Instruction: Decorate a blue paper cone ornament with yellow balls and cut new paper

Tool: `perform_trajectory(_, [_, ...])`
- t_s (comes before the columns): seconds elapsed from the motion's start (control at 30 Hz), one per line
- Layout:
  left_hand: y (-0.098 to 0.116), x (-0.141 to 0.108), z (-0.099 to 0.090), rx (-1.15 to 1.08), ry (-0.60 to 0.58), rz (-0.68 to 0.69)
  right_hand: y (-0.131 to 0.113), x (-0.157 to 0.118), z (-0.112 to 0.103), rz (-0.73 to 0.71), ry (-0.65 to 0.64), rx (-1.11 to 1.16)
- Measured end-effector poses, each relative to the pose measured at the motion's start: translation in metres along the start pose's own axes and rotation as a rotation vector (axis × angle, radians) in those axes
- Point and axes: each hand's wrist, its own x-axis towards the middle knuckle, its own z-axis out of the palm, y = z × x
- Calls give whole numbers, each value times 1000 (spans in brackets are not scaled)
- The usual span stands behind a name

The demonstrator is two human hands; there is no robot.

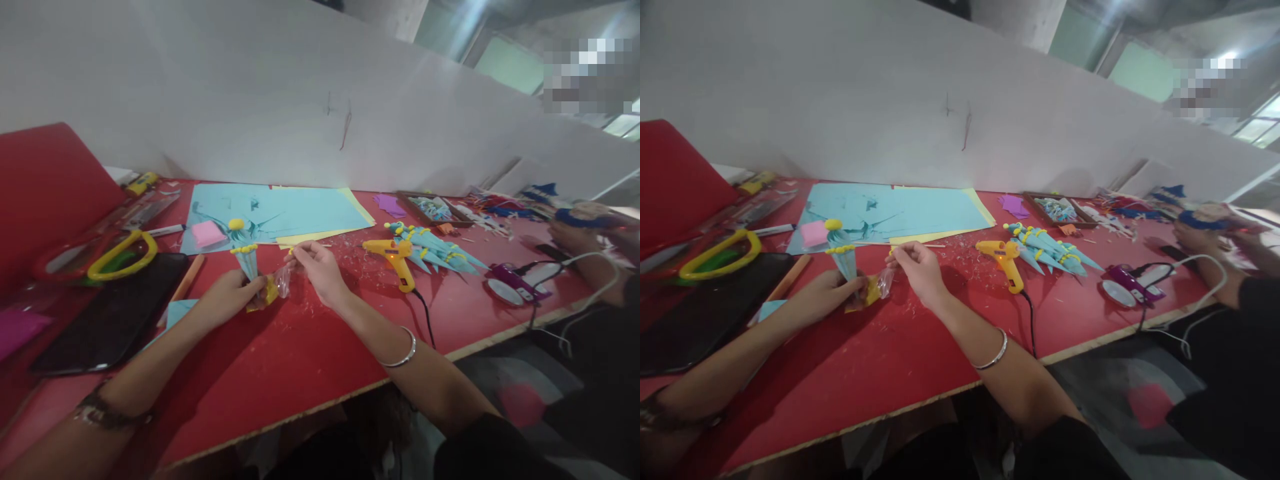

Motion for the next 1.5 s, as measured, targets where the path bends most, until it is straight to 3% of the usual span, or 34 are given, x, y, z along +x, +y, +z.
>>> perform_trajectory(0.57, [1,0,0,48,-1,6,-4,-1,-1,102,22,156])
perform_trajectory(0.77, [-1,1,0,29,-11,5,2,1,-3,69,-51,78])
perform_trajectory(1.17, [0,1,0,-4,-24,16,-1,-2,0,17,-29,23])
perform_trajectory(1.5, [-1,1,0,30,-21,11,-1,-1,-2,65,-74,42])
